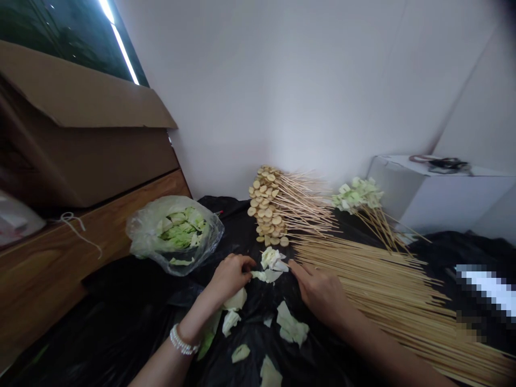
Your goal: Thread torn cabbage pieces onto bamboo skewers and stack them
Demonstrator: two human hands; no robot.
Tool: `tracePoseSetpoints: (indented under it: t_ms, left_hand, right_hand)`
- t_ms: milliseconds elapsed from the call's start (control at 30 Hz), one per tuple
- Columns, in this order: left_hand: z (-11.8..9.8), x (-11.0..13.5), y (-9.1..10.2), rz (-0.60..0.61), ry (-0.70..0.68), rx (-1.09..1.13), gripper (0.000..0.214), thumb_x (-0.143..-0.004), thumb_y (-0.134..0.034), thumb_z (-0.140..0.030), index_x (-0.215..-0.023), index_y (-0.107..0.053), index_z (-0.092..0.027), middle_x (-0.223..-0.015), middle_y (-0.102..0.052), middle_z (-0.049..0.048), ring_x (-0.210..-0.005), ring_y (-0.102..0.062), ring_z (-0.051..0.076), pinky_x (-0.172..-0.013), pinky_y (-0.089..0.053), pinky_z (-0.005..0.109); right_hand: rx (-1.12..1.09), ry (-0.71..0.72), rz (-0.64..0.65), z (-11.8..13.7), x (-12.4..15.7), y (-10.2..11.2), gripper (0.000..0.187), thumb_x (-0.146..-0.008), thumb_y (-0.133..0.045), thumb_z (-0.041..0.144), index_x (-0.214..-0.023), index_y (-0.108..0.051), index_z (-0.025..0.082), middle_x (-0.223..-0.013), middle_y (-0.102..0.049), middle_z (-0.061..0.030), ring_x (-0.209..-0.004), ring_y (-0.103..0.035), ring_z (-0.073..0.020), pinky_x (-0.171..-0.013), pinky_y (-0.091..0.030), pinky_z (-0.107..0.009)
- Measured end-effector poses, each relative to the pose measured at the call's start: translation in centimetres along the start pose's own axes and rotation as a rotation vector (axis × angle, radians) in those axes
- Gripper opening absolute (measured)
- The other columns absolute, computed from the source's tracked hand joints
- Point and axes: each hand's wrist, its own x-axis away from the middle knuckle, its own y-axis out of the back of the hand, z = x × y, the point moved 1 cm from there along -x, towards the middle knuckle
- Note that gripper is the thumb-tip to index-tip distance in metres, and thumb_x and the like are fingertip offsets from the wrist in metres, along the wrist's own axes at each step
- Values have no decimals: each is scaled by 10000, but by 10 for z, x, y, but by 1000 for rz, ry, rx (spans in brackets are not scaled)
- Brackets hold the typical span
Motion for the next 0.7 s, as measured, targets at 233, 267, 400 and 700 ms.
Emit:
tracePoseSetpoints:
  t_ms: [233, 267, 400, 700]
  left_hand:
    - [4, -2, -1, -41, 17, 54, 223, -690, -586, -119, -829, -722, -228, -842, -696, 32, -798, -611, 190, -696, -404, 269]
    - [4, -2, 0, -69, 14, 69, 217, -692, -580, -116, -825, -714, -222, -843, -690, 33, -788, -612, 184, -690, -409, 266]
    - [3, -5, 1, -200, -7, 271, 148, -707, -585, -138, -794, -688, -198, -790, -688, 32, -723, -618, 166, -668, -448, 260]
    - [-1, -9, 4, -390, 109, 916, 342, -657, -741, -341, -923, -722, -128, -850, -738, 82, -729, -666, 172, -688, -521, 273]
  right_hand:
    - [-7, 5, 18, 0, -1, 3, 374, -880, -457, 134, -1203, -629, 212, -835, -705, -29, -614, -612, -129, -543, -342, -257]
    - [-11, 8, 19, 0, -1, 4, 377, -881, -451, 131, -1206, -627, 209, -843, -707, -32, -618, -614, -129, -546, -346, -254]
    - [-22, -2, -4, -1, -1, 3, 361, -898, -440, 147, -1200, -628, 211, -869, -709, -37, -609, -608, -122, -540, -346, -250]
    - [-28, 20, -118, 0, 0, 1, 333, -913, -444, 167, -1177, -646, 196, -807, -698, -25, -582, -597, -116, -526, -320, -270]
